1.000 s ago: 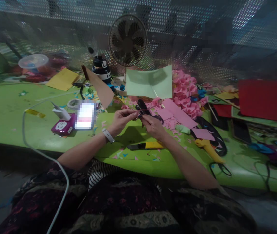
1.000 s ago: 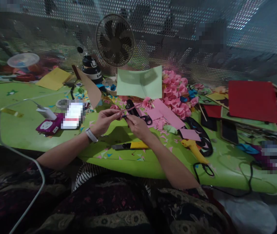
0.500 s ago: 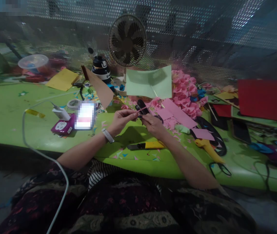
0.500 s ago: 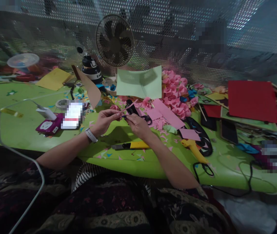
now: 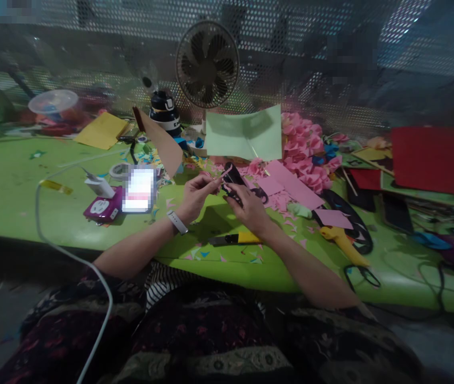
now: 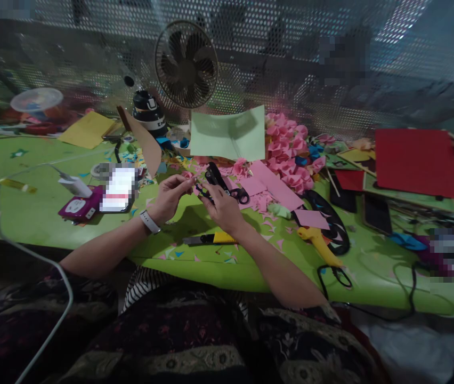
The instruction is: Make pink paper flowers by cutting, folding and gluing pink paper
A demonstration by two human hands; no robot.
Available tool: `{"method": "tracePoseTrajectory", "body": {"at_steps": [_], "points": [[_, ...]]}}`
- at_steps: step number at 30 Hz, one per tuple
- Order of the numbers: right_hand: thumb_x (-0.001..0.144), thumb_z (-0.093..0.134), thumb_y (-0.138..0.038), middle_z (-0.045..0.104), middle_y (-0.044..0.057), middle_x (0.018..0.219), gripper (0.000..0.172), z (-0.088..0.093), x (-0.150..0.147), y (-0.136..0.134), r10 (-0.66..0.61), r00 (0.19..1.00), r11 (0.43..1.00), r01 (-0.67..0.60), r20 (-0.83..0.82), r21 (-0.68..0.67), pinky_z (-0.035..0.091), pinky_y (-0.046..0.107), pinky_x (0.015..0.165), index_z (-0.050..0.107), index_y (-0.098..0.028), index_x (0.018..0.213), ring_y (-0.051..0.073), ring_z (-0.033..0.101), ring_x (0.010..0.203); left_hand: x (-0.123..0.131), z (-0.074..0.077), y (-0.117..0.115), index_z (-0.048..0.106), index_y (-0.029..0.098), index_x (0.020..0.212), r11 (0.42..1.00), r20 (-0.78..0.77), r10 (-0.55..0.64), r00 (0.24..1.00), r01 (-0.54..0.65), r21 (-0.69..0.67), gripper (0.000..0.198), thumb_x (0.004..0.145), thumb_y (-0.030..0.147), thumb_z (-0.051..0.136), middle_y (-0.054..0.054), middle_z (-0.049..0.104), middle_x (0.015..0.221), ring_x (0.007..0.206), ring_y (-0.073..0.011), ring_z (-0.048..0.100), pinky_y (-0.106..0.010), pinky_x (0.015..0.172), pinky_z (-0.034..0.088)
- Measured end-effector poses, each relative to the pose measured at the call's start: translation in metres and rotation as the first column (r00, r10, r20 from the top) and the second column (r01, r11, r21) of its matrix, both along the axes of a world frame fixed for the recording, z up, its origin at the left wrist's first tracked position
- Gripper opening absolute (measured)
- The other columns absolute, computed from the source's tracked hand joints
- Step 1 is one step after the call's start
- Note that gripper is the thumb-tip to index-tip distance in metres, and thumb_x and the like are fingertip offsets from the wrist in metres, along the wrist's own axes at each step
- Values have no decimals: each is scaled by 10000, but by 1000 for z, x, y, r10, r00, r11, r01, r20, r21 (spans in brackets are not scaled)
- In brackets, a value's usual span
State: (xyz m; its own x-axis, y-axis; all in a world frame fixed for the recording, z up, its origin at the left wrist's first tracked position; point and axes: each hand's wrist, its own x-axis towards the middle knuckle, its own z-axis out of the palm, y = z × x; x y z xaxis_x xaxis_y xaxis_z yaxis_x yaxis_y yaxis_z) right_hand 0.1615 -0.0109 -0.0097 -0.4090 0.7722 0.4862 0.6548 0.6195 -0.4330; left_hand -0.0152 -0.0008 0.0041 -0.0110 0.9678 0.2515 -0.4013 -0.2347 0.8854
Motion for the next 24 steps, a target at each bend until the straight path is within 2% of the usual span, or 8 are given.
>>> {"method": "tracePoseTrajectory", "body": {"at_steps": [3,8,13,19,24], "points": [[1030,391,-416,698,143,1185,432,1,-1,-1,-7,999,999,5,51,47,559,391,863,594,-185,1333,274,671,1063,0,-1,0,651,160,603,1000,-13,10,1000,-10,3,354,634,422,886,20,599,596,564,-66,510,-229,605,434],[1048,324,-374,716,144,1109,469,3,-1,-3,-17,994,1000,15,106,20,572,345,767,593,-168,1372,252,689,970,-1,-1,0,653,150,609,1000,-31,22,999,-22,18,362,645,432,877,12,603,599,568,-68,515,-232,601,427],[1035,377,-413,700,140,1191,473,2,0,-1,-43,991,998,36,126,60,561,336,802,578,-171,1387,254,686,1001,-1,-3,2,656,155,621,1000,-31,25,999,-24,7,358,631,431,884,14,611,594,568,-75,534,-237,602,442],[1044,353,-380,720,130,1088,467,0,3,1,-35,985,997,23,167,75,557,328,753,562,-189,1415,244,689,919,0,-5,2,667,156,638,1000,-33,0,999,0,-3,343,636,421,884,14,615,624,593,-72,542,-230,618,451],[1045,354,-371,729,124,1068,467,-1,5,4,-4,990,998,-6,141,70,568,337,770,558,-194,1426,237,694,905,-1,-7,4,718,160,688,998,-17,-50,999,49,-51,331,621,435,888,3,645,652,612,-81,568,-241,639,474]]}}
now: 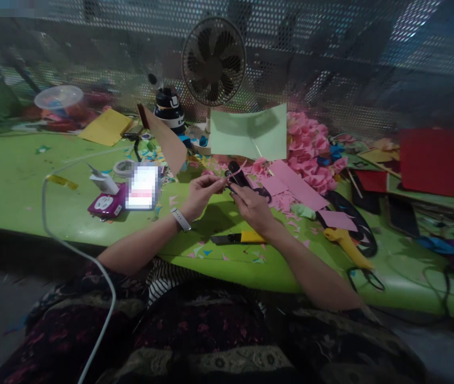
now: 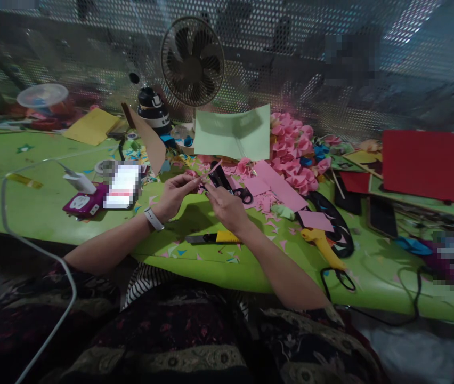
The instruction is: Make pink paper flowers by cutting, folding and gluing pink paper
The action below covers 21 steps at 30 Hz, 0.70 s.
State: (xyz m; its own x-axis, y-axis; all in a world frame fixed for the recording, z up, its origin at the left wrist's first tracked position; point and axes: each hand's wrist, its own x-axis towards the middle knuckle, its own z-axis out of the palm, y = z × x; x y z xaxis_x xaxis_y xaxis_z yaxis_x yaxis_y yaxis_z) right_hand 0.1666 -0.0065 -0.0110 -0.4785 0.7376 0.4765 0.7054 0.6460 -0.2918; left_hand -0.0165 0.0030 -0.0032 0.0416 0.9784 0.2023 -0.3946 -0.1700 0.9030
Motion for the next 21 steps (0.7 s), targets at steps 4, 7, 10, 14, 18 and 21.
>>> {"method": "tracePoseTrajectory", "body": {"at_steps": [4,7,10,14,18,21], "points": [[1042,363,-379,734,114,1102,460,-2,0,2,9,1000,1000,-9,-29,-11,578,340,812,577,-199,1407,235,701,953,0,-2,2,736,162,697,999,20,-10,1000,11,-37,338,596,440,899,-1,658,664,621,-82,574,-245,654,483],[1040,363,-383,730,117,1150,465,-3,0,2,19,999,1000,-20,-40,-24,579,346,855,581,-180,1398,238,702,1007,0,-2,2,722,161,677,999,27,-17,999,18,-37,340,594,438,900,5,645,645,615,-78,565,-237,645,473],[1036,375,-375,702,126,1243,465,-2,-1,0,32,998,999,-33,-45,-22,572,373,905,560,-172,1411,252,688,1085,0,-1,1,698,158,656,1000,13,-11,1000,11,-22,336,612,428,893,10,629,628,602,-73,547,-228,629,457],[1023,416,-386,659,131,1327,466,1,-2,-3,12,1000,1000,-13,-29,-17,562,408,934,528,-193,1432,277,665,1144,0,0,0,682,159,642,1000,8,15,1000,-15,-19,331,619,414,892,17,619,620,587,-67,531,-223,614,443],[1030,402,-354,698,141,1243,433,3,-4,-5,-48,999,999,48,4,-17,573,385,889,578,-179,1385,277,688,1087,0,0,0,679,156,634,1000,6,15,1000,-15,-10,322,641,405,883,12,614,617,579,-66,519,-227,610,439],[1034,392,-347,709,143,1218,441,3,-4,-5,-60,998,998,61,20,-34,583,385,872,573,-179,1399,277,696,1065,0,0,0,684,156,641,1000,2,17,1000,-17,0,314,651,402,879,8,618,624,590,-71,534,-232,617,450]]}}
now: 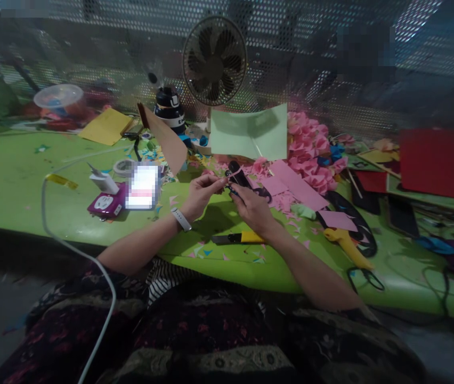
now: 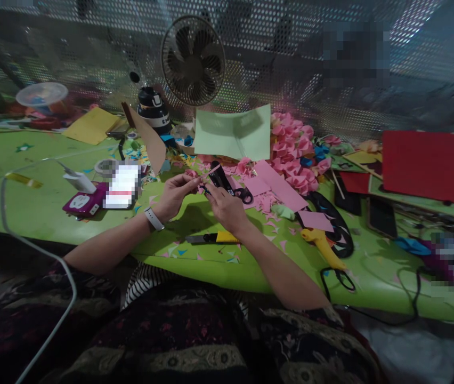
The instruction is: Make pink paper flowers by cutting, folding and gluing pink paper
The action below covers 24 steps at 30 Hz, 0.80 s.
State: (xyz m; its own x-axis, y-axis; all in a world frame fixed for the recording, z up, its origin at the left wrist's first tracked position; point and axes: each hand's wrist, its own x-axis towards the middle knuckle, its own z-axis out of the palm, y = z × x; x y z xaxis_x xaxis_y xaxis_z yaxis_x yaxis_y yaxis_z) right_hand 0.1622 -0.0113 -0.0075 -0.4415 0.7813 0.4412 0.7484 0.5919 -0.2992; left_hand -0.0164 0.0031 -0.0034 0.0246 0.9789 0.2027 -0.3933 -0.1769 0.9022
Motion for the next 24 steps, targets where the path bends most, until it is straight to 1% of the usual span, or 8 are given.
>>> {"method": "tracePoseTrajectory", "body": {"at_steps": [5,8,12,15,18,19,21,24], "points": [[1034,373,-315,669,122,1315,458,1,3,3,14,999,999,-15,-29,-37,587,400,895,516,-206,1455,269,684,1109,1,-1,0,748,169,762,999,25,-36,999,37,-6,316,594,382,911,-19,691,738,659,-95,601,-264,684,509],[1037,361,-332,659,110,1335,458,2,5,4,20,998,998,-23,-60,-51,590,395,890,526,-209,1447,258,695,1085,2,-1,0,769,183,807,999,29,-45,999,45,-18,331,580,373,917,-28,718,778,677,-106,620,-280,698,528],[1035,368,-347,675,124,1306,462,2,5,5,23,998,998,-27,-65,-65,597,399,871,544,-182,1429,266,703,1070,1,-1,1,770,181,786,999,45,-39,998,40,-28,327,587,399,911,-22,715,745,661,-104,626,-273,686,532],[1033,382,-359,670,113,1317,451,1,5,6,36,996,997,-42,-82,-72,595,398,886,554,-199,1418,264,689,1115,1,-1,1,761,180,743,999,44,-21,999,23,-33,330,588,435,902,-9,694,698,635,-99,614,-267,671,525],[1023,416,-376,676,119,1306,429,1,4,5,73,993,994,-80,-93,-77,581,399,911,587,-196,1374,264,671,1155,0,1,0,751,176,711,1000,29,-1,1000,1,-16,318,589,429,901,-4,680,677,625,-91,596,-254,655,506],[1017,437,-377,684,132,1288,426,2,4,4,83,992,992,-91,-92,-87,582,394,897,591,-182,1363,266,677,1140,0,2,-1,748,174,702,1000,24,5,1000,-5,-6,309,592,419,903,-4,675,673,626,-88,591,-249,652,500],[1003,475,-361,709,154,1223,429,4,2,2,95,992,988,-105,-87,-118,589,381,831,579,-153,1363,265,708,1053,0,3,-2,743,172,686,1000,12,12,1000,-12,15,300,596,407,904,-4,667,661,624,-85,580,-243,645,490],[988,493,-313,735,158,1138,423,6,1,-3,90,992,985,-101,-83,-139,587,368,772,570,-129,1362,254,727,949,1,5,-3,737,179,665,1000,5,22,1000,-22,20,312,578,425,909,2,655,642,612,-86,567,-243,629,483]]}}
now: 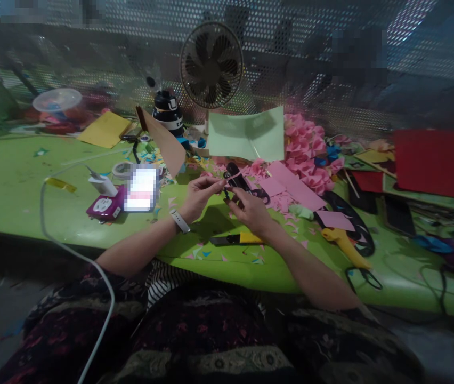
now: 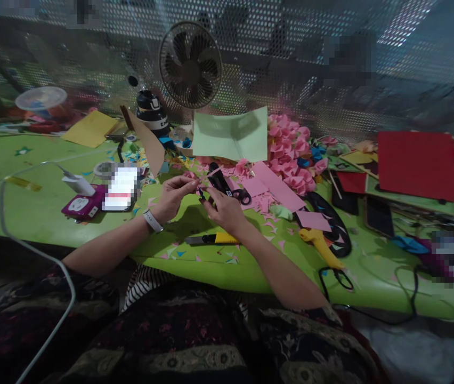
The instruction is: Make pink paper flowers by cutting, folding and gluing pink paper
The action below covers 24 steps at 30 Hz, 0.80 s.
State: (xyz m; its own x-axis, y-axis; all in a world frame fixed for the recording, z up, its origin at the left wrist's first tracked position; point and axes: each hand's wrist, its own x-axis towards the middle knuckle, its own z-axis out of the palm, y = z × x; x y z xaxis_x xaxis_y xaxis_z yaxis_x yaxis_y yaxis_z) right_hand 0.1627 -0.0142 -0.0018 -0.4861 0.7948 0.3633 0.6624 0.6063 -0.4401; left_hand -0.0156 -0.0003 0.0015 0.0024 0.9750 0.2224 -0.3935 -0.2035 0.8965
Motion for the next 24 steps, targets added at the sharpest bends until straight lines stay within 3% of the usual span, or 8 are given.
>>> {"method": "tracePoseTrajectory", "body": {"at_steps": [9,14,17,24], "points": [[966,453,-314,701,145,1244,404,5,3,-2,53,998,999,-54,-38,-5,551,367,878,637,-143,1283,250,692,1076,-2,-2,5,752,184,674,992,51,-85,995,90,-94,348,518,440,928,7,656,632,589,-72,547,-232,609,469],[983,457,-364,758,110,942,396,9,-1,-7,-2,998,999,4,64,-32,490,298,650,586,-130,1277,228,699,774,-1,-1,3,711,173,609,997,-4,-61,998,61,-37,326,557,419,920,7,642,622,599,-77,544,-238,615,464],[1002,426,-350,747,97,875,368,9,-4,-8,-52,994,998,53,101,-15,450,284,608,579,-136,1260,219,682,702,-1,0,2,691,166,599,999,-22,-43,999,43,4,336,567,411,919,6,635,625,616,-83,555,-240,624,464],[1011,395,-293,746,133,1068,363,9,-1,-4,-39,996,998,43,78,-48,496,311,694,587,-134,1275,243,713,834,-2,-3,4,732,189,666,995,-2,-93,996,93,-24,353,554,473,910,4,666,637,592,-86,569,-241,611,481]]}}
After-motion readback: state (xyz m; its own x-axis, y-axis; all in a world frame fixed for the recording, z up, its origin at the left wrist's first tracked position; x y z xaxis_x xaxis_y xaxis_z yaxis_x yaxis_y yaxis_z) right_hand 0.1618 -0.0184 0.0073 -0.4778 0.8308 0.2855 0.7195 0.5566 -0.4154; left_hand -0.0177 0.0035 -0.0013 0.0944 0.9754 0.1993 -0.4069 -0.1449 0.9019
